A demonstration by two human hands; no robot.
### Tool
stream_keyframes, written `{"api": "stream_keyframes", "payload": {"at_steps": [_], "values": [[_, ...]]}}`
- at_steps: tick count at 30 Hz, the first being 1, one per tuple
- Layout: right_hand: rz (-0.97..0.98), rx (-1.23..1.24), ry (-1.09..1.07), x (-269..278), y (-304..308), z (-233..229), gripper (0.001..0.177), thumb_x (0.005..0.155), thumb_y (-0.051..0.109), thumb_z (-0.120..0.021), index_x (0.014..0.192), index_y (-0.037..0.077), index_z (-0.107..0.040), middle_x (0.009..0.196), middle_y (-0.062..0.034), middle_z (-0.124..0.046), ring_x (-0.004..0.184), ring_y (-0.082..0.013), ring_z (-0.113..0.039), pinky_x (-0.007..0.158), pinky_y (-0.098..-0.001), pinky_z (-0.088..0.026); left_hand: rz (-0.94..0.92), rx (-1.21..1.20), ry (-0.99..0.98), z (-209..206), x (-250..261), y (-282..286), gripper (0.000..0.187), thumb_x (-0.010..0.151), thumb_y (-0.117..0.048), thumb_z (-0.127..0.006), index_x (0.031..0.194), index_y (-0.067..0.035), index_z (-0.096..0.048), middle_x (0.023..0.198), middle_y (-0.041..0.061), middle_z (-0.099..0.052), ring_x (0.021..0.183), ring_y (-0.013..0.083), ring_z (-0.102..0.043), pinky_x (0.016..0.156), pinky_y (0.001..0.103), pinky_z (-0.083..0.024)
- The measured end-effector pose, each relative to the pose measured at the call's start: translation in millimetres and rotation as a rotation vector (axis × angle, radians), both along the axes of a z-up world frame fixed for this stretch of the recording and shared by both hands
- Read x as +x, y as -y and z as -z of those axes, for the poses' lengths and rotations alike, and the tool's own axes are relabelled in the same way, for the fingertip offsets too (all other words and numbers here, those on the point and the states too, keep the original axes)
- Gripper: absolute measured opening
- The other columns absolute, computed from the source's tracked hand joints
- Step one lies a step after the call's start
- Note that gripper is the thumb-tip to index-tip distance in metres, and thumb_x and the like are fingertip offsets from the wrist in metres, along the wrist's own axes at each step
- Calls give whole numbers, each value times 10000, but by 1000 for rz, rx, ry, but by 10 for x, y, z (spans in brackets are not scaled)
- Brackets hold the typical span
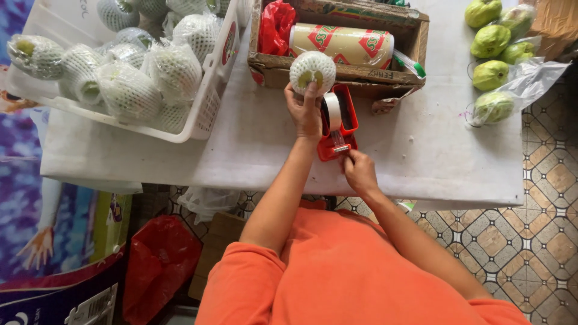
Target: Packaging guavas by putting them in foam nets and plastic bags, then sealing with tape
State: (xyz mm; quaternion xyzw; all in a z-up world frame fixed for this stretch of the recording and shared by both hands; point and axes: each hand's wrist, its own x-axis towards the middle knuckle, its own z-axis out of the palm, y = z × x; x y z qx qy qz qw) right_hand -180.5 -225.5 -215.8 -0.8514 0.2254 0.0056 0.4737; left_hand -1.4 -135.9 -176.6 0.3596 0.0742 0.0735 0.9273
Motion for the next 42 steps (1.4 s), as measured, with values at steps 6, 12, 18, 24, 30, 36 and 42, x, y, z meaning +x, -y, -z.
{"api": "stream_keyframes", "payload": {"at_steps": [6,12,18,24,30,36,42], "values": [[-159,29,-72,-82,106,-235,193,953,158,-645,1022,38,-780,765,-166,-719,741,-313,-677,726,-441,-553,136,18,17,-268,-13,-226,677,924,-259,-803,1471,-225,-406,1257,101,-570,1043,252,-689,839,391,-656],[-210,262,299,272,126,-1612,236,951,58,-703,1183,23,-737,604,-69,-613,528,-114,-564,545,-273,-496,296,30,96,-514,-69,-276,784,903,-140,-801,1562,-236,-388,1299,168,-591,1055,333,-700,788,439,-684],[-318,83,564,834,117,-2089,537,983,131,-734,1471,45,-527,707,-103,-669,572,-159,-622,578,-296,-515,413,107,169,-625,-102,-273,912,797,-123,-902,1548,-148,-385,1270,237,-570,1047,338,-684,805,478,-673],[-296,-57,535,1012,109,-2014,452,991,86,-733,1370,91,-486,711,-51,-681,597,-169,-650,594,-290,-530,405,161,231,-775,-145,-294,899,791,-26,-860,1550,-125,-390,1254,185,-584,1064,267,-690,841,408,-658],[-255,-264,487,1056,97,-2042,396,984,95,-729,1291,126,-481,709,-28,-679,642,-240,-663,658,-355,-532,485,154,229,-683,-97,-374,895,801,-109,-876,1542,-135,-375,1330,212,-506,1092,296,-670,884,437,-637],[-228,-379,475,1077,42,-2087,358,977,117,-726,1236,147,-480,679,-32,-653,638,-300,-660,666,-392,-533,411,185,183,-696,-72,-247,936,761,-191,-931,1508,-114,-372,1329,207,-491,1039,317,-699,858,424,-642],[-167,-430,361,1092,46,-2267,368,931,167,-775,1154,143,-483,648,-75,-655,646,-346,-672,667,-435,-530,403,182,219,-602,-43,-176,732,893,-222,-834,1463,-93,-395,1295,194,-527,958,302,-730,807,396,-658]]}}
